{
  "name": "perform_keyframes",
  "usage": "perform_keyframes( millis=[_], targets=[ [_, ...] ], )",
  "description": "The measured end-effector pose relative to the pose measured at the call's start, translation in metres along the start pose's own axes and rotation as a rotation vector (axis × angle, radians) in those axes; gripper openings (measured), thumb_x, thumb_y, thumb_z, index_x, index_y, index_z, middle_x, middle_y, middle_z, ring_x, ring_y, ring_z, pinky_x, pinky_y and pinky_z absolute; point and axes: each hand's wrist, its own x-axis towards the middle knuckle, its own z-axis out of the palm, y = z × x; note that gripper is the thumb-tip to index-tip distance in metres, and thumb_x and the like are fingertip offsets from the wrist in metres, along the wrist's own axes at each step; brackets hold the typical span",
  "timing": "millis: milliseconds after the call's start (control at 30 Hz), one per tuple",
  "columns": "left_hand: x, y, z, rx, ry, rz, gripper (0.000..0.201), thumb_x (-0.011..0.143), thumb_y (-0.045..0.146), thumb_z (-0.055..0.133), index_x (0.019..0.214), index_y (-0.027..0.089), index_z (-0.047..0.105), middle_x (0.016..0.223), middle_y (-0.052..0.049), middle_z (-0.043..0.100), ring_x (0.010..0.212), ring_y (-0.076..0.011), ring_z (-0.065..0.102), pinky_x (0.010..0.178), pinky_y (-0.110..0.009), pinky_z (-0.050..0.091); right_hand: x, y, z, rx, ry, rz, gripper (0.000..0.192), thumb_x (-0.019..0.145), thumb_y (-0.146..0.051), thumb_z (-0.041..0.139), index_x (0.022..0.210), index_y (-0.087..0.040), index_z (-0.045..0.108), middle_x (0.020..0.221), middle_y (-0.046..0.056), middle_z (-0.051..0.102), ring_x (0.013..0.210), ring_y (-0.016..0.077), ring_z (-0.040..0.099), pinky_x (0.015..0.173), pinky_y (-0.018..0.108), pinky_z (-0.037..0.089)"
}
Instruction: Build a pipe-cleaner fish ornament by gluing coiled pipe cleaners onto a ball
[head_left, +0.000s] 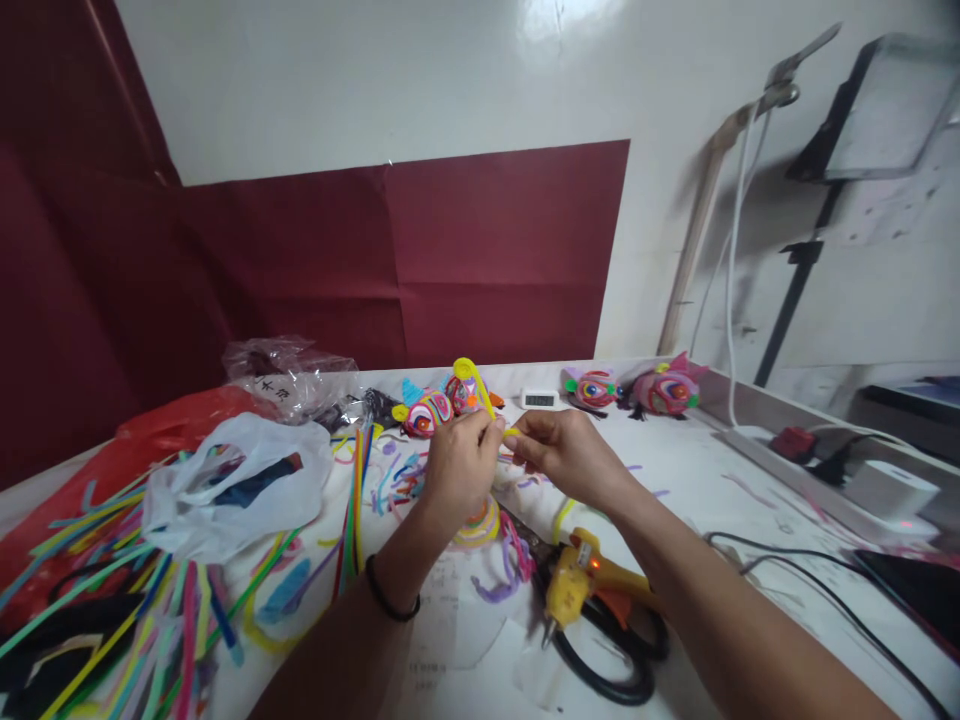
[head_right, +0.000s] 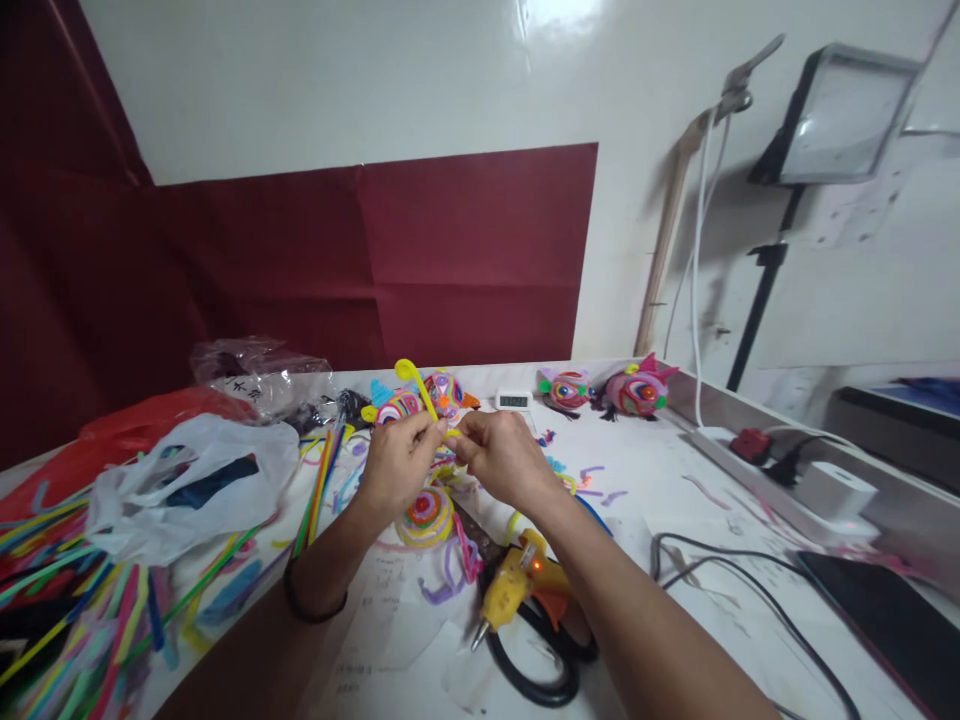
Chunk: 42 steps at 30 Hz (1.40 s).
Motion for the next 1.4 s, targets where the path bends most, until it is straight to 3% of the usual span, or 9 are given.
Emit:
perform_keyframes(
  millis=[333, 467, 633, 733, 967, 1033, 1200, 1300, 1400],
  targets=[
    [-0.002, -0.003, 0.005, 0.226, -0.111, 0.068, 0.028, 0.089, 0.021, 0.044, 0.061, 0.019, 0.048, 0.060, 0.001, 0.054, 0.059, -0.0134, 0.048, 0.059, -0.028, 0.029, -0.002, -0.007, 0.000, -0.388, -0.003, -0.069, 0.017, 0.080, -0.015, 0.057, 0.064, -0.017, 0.062, 0.056, 0.004, 0.065, 0.052, 0.0165, 0.058, 0.053, 0.026, 0.036],
    [0.000, -0.007, -0.001, 0.362, -0.180, 0.073, 0.028, 0.092, 0.022, 0.040, 0.069, 0.018, 0.056, 0.070, -0.003, 0.064, 0.065, -0.0159, 0.057, 0.061, -0.028, 0.034, 0.001, 0.002, -0.010, -0.154, -0.072, -0.077, 0.019, 0.083, -0.028, 0.059, 0.068, -0.017, 0.063, 0.059, 0.002, 0.065, 0.055, 0.0151, 0.057, 0.053, 0.025, 0.039],
    [0.002, -0.008, -0.008, 0.586, -0.340, 0.180, 0.028, 0.093, 0.020, 0.038, 0.077, 0.017, 0.061, 0.078, -0.008, 0.069, 0.075, -0.0214, 0.065, 0.063, -0.030, 0.039, 0.007, 0.010, -0.026, 0.152, 0.104, -0.058, 0.028, 0.082, -0.042, 0.060, 0.088, -0.016, 0.066, 0.076, 0.003, 0.067, 0.062, 0.0153, 0.058, 0.054, 0.026, 0.044],
    [0.000, -0.003, -0.008, 0.645, -0.433, 0.238, 0.027, 0.092, 0.019, 0.038, 0.080, 0.016, 0.062, 0.082, -0.009, 0.070, 0.076, -0.0234, 0.066, 0.063, -0.031, 0.042, 0.009, 0.007, -0.028, 0.287, 0.114, -0.019, 0.035, 0.077, -0.046, 0.063, 0.095, -0.016, 0.067, 0.075, 0.003, 0.066, 0.058, 0.0136, 0.055, 0.050, 0.025, 0.044],
    [-0.005, 0.002, -0.002, 0.678, -0.467, 0.250, 0.026, 0.091, 0.018, 0.039, 0.083, 0.016, 0.064, 0.082, -0.009, 0.070, 0.072, -0.0248, 0.066, 0.060, -0.032, 0.044, 0.011, 0.003, -0.026, 0.490, 0.125, 0.077, 0.033, 0.062, -0.041, 0.078, 0.052, -0.015, 0.061, 0.044, -0.006, 0.049, 0.044, 0.0071, 0.040, 0.043, 0.021, 0.031],
    [-0.003, 0.002, -0.004, 0.622, -0.375, 0.248, 0.025, 0.092, 0.021, 0.042, 0.082, 0.016, 0.064, 0.081, -0.009, 0.069, 0.073, -0.0236, 0.065, 0.060, -0.031, 0.043, 0.011, 0.004, -0.026, 0.559, 0.157, 0.100, 0.035, 0.061, -0.042, 0.080, 0.050, -0.016, 0.060, 0.041, -0.006, 0.048, 0.041, 0.0068, 0.039, 0.042, 0.021, 0.031],
    [-0.003, 0.006, -0.008, 0.201, 0.076, 0.174, 0.023, 0.090, 0.026, 0.047, 0.077, 0.017, 0.063, 0.073, -0.003, 0.065, 0.067, -0.0158, 0.059, 0.063, -0.026, 0.041, 0.014, 0.007, -0.024, 0.792, 0.302, 0.154, 0.031, 0.059, -0.041, 0.082, 0.058, -0.016, 0.063, 0.052, -0.002, 0.061, 0.044, 0.0083, 0.050, 0.043, 0.021, 0.039],
    [-0.007, 0.010, 0.001, -0.139, 0.009, -0.020, 0.031, 0.088, 0.031, 0.047, 0.063, 0.017, 0.060, 0.052, 0.003, 0.050, 0.049, -0.0108, 0.047, 0.051, -0.023, 0.034, 0.016, 0.005, -0.017, 0.942, 0.329, 0.187, 0.031, 0.056, -0.038, 0.085, 0.060, -0.016, 0.064, 0.062, 0.001, 0.068, 0.048, 0.0083, 0.054, 0.043, 0.019, 0.042],
    [-0.012, 0.013, 0.019, -0.559, -0.106, -0.298, 0.026, 0.084, 0.036, 0.051, 0.077, 0.016, 0.066, 0.052, 0.005, 0.047, 0.040, -0.0070, 0.037, 0.042, -0.021, 0.027, 0.017, 0.004, -0.009, 1.074, 0.335, 0.213, 0.030, 0.053, -0.035, 0.086, 0.062, -0.016, 0.065, 0.063, 0.002, 0.069, 0.049, 0.0079, 0.055, 0.042, 0.017, 0.042]
  ],
)
